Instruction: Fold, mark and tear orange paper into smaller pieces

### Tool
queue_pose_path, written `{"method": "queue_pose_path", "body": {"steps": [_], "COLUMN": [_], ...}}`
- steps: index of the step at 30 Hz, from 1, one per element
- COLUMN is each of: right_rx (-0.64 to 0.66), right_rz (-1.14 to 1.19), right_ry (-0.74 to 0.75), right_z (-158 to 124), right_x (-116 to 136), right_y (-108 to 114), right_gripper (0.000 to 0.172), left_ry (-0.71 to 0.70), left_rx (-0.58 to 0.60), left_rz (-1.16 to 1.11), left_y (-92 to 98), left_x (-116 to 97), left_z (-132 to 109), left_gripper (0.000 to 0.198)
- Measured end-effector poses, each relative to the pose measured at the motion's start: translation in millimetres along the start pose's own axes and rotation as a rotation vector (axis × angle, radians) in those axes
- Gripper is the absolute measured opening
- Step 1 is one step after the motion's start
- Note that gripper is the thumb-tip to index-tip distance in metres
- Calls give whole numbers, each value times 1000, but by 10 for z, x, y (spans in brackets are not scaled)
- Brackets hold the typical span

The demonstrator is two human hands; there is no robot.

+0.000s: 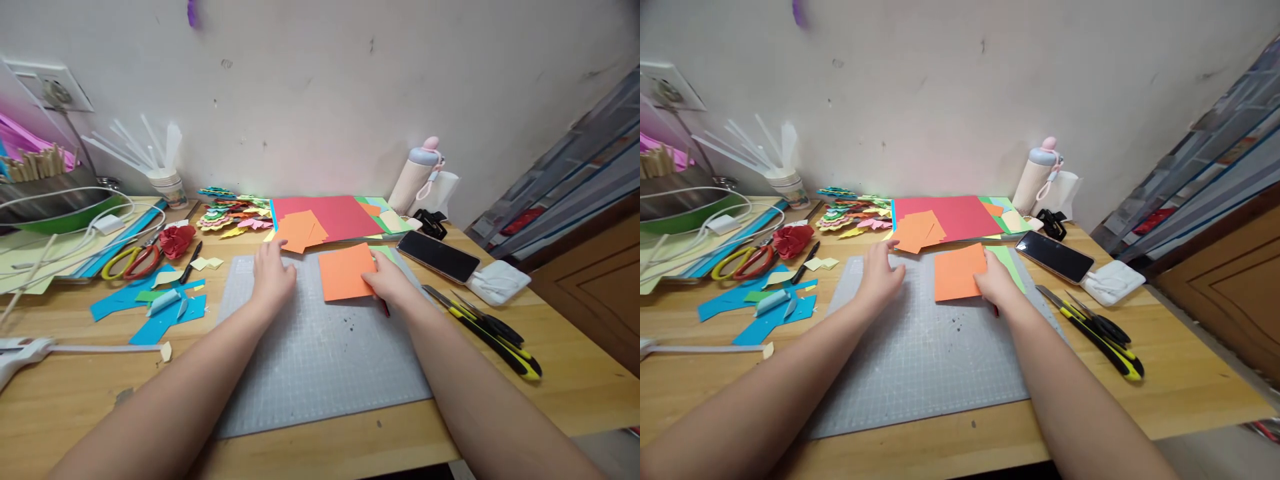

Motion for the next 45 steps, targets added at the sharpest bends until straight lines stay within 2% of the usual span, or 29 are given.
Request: {"method": "queue_pose_path", "body": {"steps": [3,8,13,17,20,23,26,29,33,39,42,45], "right_rx": [10,-111,-142,-108,-98,-48,73,174,179,26,-79,-123], "right_rz": [-149,-393,-536,-592,-637,-706,-724,-648,-492,-51,289,623], "right_ry": [39,176,272,305,255,118,30,35,41,-11,-47,-107], "right_z": [116,138,-27,-91,-57,-27,-70,-119,-86,41,65,68], "right_x": [29,143,214,275,258,91,-100,-187,-205,-73,10,13], "right_y": [-27,-90,-160,-155,60,322,372,252,181,305,352,318], "right_gripper": [62,69,55,43,28,21,21,18,22,9,15,16], "left_ry": [-150,-328,-386,-367,-360,-376,-396,-392,-362,-357,-353,-348], "left_rx": [64,145,174,160,168,221,282,322,341,283,238,219], "left_rz": [127,258,350,433,496,544,567,576,577,571,577,586], "left_y": [-31,-241,-393,-475,-579,-710,-802,-836,-841,-837,-863,-920], "left_x": [-58,-158,-262,-365,-418,-411,-358,-290,-223,-285,-338,-369], "left_z": [201,371,514,627,669,675,695,770,898,903,864,866], "left_gripper": [52,45,22,30,31,32,34,33,32,32,34,36]}}
Point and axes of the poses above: each hand's wrist, its own z-axis towards the middle knuckle, its own y-axis out of the back of the hand, x = y × z, the point moved 10 cm from there along z, towards the middle knuckle, and after that the axes turned 11 degrees about -x, right-handed, at the moved point
